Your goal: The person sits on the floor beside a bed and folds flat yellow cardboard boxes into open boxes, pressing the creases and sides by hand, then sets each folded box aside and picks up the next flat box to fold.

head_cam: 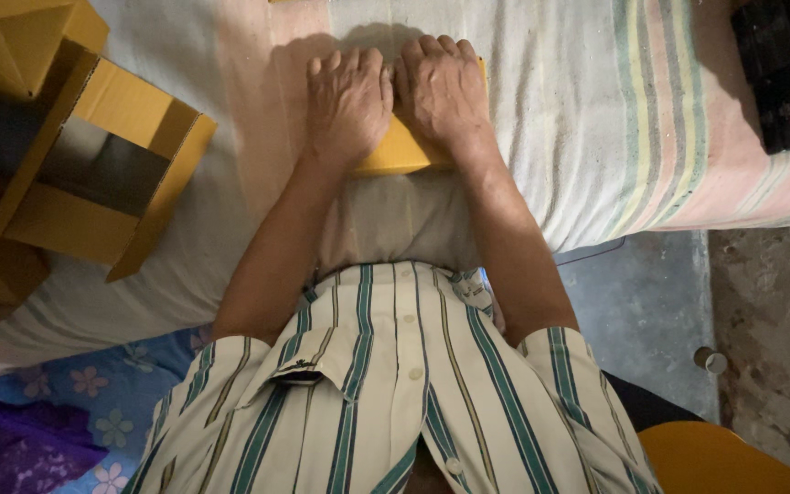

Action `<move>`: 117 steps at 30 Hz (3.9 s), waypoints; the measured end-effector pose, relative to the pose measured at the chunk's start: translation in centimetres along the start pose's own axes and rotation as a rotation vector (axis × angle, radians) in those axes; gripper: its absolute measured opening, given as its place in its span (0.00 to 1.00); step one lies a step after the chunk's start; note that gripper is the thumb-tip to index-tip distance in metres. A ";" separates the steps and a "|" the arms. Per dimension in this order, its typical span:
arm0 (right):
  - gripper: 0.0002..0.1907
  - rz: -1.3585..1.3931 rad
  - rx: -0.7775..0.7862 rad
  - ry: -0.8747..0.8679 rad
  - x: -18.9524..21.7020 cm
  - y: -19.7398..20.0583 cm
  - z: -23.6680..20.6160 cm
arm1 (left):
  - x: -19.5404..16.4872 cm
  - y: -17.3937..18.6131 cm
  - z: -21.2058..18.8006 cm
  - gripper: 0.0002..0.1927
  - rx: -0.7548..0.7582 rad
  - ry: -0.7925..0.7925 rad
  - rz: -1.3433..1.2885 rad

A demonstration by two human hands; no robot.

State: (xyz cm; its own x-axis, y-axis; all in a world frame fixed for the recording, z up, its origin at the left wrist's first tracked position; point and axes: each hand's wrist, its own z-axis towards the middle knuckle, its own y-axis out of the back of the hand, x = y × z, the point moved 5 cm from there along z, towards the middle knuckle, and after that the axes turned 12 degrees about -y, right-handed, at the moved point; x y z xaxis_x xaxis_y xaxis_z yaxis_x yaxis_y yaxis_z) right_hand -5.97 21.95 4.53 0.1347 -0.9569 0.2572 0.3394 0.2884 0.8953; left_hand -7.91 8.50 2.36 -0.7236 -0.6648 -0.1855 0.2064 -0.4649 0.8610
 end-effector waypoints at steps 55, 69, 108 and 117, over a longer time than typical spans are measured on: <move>0.34 -0.210 0.231 -0.481 -5.6 2.4 -4.6 | 2.2 1.5 -3.8 0.34 0.176 0.309 -0.046; 0.35 -0.223 0.235 -0.484 -5.7 3.1 -5.1 | 2.9 1.9 -4.4 0.34 0.407 0.460 -0.080; 0.48 -0.188 0.196 0.051 0.6 2.7 -8.1 | -1.6 2.0 -10.1 0.53 0.028 -0.084 -0.141; 0.52 -0.147 0.205 -0.046 1.0 3.9 -7.5 | -2.3 1.4 -8.1 0.52 0.064 -0.079 0.108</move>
State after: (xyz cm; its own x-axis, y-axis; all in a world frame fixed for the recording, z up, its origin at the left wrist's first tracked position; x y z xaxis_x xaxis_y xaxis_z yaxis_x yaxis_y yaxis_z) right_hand 2.49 22.36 5.57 0.0541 -0.9899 0.1311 0.1557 0.1381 0.9781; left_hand -0.58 4.66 0.15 -0.7498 -0.6594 -0.0543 0.2453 -0.3533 0.9028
